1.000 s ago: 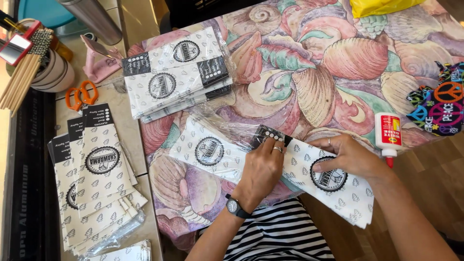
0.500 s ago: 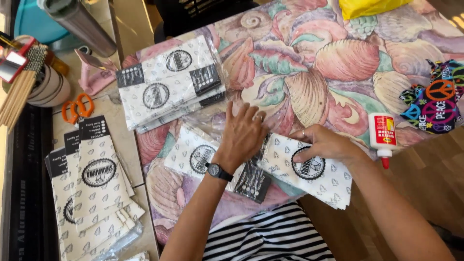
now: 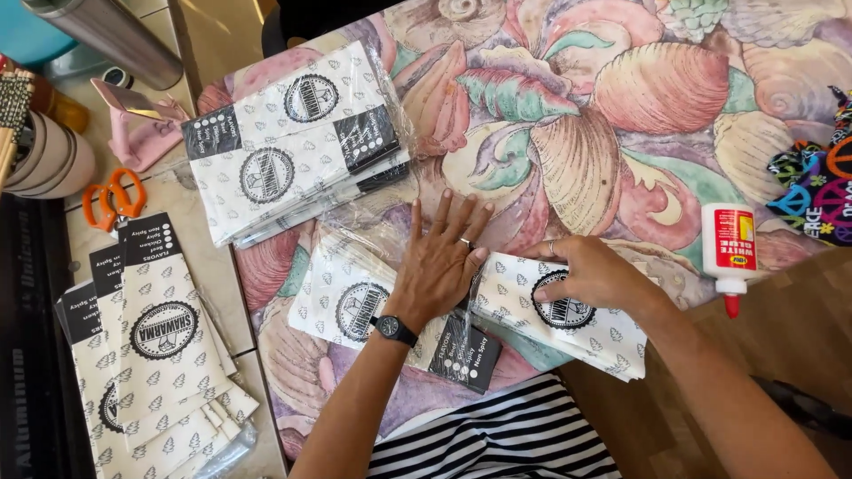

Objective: The person organizes several stacks of printed paper food sleeves on a table and applies glue from a bottle to the edges to secure them.

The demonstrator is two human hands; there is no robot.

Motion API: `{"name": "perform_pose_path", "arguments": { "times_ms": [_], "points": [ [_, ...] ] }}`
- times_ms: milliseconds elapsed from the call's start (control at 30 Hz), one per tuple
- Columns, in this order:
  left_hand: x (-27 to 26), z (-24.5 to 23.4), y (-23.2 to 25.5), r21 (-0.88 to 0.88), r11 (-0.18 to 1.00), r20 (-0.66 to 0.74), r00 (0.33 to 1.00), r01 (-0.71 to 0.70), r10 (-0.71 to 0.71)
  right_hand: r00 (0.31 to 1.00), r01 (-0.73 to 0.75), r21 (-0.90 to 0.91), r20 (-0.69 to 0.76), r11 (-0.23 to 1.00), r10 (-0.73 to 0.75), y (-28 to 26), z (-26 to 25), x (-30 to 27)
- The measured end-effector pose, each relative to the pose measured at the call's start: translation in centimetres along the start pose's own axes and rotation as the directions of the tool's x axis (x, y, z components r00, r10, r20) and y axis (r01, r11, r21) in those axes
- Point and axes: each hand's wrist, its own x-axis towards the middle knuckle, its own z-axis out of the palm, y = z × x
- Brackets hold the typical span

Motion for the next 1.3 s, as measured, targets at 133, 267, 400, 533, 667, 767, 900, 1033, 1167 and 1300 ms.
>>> {"name": "perform_pose_path", "arguments": {
  "times_ms": [133,267,400,533,667,767,900,1033,1167,1300],
  "points": [
    [0.0,0.5,0.0,0.051,0.998,0.023,0.999,0.041,-0.042,0.998,-0.035,-0.219,0.051,0.975,0.048,-2.7,-0.8,-1.5],
    [-0.1,0.4,0.0,0.088,0.996,-0.009,1.0,0.029,-0.029,0.994,-0.104,-0.363,-0.026,0.926,0.102,-2.8,-2.3,-5.4],
    [-0.5,0.7,-0.1,0.145,0.989,-0.1,0.994,-0.038,0.053,0.921,-0.312,-0.021,-0.253,0.95,0.297,2.6,-1.6,-8.1],
    [-0.4,1.0,-0.1,0.272,0.962,-0.189,0.98,-0.015,0.069,0.854,0.169,0.818,-0.401,0.55,0.333,10.5,1.9,-8.0],
    [-0.9,-2.5,2.8,0.399,0.916,-0.168,0.985,0.042,0.028,0.861,0.259,0.841,-0.424,0.475,0.28,11.2,4.5,-8.6],
    [-1.8,-4.2,5.5,0.542,0.837,0.035,0.994,0.067,-0.103,0.805,0.357,0.834,-0.503,0.421,0.315,8.9,5.2,-9.2],
    [-3.7,-2.5,7.4,0.17,0.979,-0.556,0.831,0.112,0.001,0.819,0.381,0.792,-0.528,0.477,0.223,7.6,5.8,-10.1],
    [-3.1,0.0,7.1,0.177,0.948,-0.338,0.921,0.265,-0.195,0.863,0.24,0.754,-0.455,0.612,0.222,7.8,6.7,-10.0],
    [-2.2,-0.1,8.0,0.201,0.958,-0.275,0.95,0.207,-0.147,0.8,0.197,0.649,-0.54,0.735,0.262,5.6,7.0,-10.5],
    [-2.1,-1.7,8.7,0.162,0.986,-0.446,0.894,0.03,0.046,0.719,0.395,0.514,-0.689,0.761,0.093,6.9,7.3,-9.9]
  ]
}}
